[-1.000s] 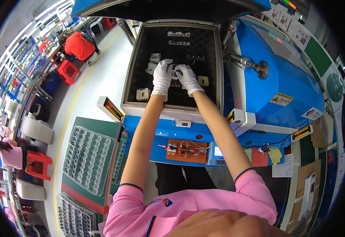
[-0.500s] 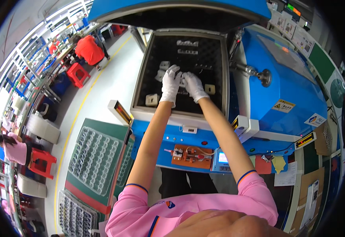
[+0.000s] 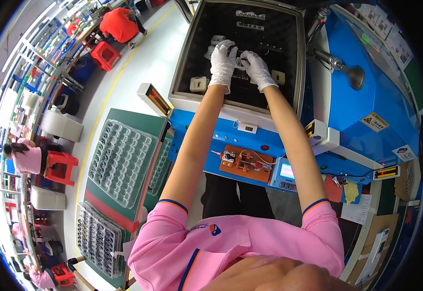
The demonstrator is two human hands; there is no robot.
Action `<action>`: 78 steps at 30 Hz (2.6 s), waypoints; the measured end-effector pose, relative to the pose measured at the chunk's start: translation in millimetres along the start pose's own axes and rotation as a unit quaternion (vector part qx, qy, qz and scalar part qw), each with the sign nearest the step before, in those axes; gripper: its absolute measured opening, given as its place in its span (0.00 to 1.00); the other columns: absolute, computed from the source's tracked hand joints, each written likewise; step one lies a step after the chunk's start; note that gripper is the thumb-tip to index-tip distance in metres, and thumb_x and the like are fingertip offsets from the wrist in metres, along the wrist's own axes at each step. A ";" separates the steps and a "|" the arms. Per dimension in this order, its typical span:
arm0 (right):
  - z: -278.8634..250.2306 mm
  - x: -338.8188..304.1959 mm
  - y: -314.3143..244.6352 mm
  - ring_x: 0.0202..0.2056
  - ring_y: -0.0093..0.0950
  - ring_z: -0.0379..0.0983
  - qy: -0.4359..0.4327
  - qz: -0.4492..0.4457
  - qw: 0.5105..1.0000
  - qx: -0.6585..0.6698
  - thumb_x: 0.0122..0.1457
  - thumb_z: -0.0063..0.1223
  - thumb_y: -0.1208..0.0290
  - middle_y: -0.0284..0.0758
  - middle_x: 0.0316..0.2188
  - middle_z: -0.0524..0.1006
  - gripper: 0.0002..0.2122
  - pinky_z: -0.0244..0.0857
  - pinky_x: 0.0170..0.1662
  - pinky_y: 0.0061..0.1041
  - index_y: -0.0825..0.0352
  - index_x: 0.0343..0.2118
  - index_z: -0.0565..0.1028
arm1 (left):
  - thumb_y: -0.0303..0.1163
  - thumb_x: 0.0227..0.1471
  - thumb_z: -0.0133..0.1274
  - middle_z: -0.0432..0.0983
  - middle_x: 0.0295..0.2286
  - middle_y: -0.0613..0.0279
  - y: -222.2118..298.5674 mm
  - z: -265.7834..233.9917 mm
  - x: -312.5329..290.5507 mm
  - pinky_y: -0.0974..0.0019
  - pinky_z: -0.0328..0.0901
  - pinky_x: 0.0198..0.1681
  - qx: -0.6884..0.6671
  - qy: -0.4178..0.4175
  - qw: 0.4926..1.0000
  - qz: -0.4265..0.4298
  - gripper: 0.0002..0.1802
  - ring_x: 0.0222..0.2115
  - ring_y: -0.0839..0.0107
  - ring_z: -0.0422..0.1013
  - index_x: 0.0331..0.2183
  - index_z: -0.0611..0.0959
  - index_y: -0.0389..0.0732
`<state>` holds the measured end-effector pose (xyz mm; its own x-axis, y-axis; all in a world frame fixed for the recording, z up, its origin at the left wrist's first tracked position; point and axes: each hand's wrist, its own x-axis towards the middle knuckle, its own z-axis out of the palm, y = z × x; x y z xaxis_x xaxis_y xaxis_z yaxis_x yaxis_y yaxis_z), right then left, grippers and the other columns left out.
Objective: Assemble and test electronic components using industrial machinery and storage trays.
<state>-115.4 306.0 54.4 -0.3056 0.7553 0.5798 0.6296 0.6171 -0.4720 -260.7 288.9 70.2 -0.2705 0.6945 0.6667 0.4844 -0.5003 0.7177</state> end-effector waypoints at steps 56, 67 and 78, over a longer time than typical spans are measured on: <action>-98.3 -255.4 -85.5 0.33 0.42 0.70 -0.080 -0.067 0.990 -0.094 0.46 0.62 0.76 0.38 0.26 0.70 0.13 0.62 0.37 0.40 0.61 0.28 0.66 | 0.33 0.58 0.56 0.79 0.36 0.69 53.3 -145.9 -230.0 0.33 0.40 0.62 0.111 -0.094 0.987 -0.075 0.05 0.39 0.68 0.75 0.38 0.82 0.50; -85.9 -236.5 -76.3 0.31 0.46 0.72 -0.116 -0.100 0.983 -0.104 0.49 0.53 0.78 0.43 0.24 0.72 0.05 0.66 0.34 0.43 0.65 0.30 0.70 | 0.31 0.58 0.57 0.81 0.31 0.60 74.7 -188.1 -192.8 0.71 0.70 0.41 -0.100 -0.133 0.946 -0.278 0.12 0.32 0.74 0.76 0.40 0.83 0.34; -95.6 -305.9 -115.0 0.36 0.39 0.76 -0.106 -0.154 0.978 0.091 0.57 0.56 0.75 0.37 0.31 0.79 0.07 0.68 0.44 0.38 0.64 0.39 0.76 | 0.26 0.56 0.59 0.82 0.33 0.65 109.2 -178.0 -284.2 0.76 0.69 0.40 -0.197 -0.115 0.929 -0.293 0.18 0.33 0.80 0.75 0.49 0.81 0.37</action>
<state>-26.1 -17.1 -5.2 -0.6146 0.5435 0.5718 0.3515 0.8376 -0.4183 -279.0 -55.1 -5.1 -0.1849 0.9764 0.1113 -0.0435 -0.1213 0.9917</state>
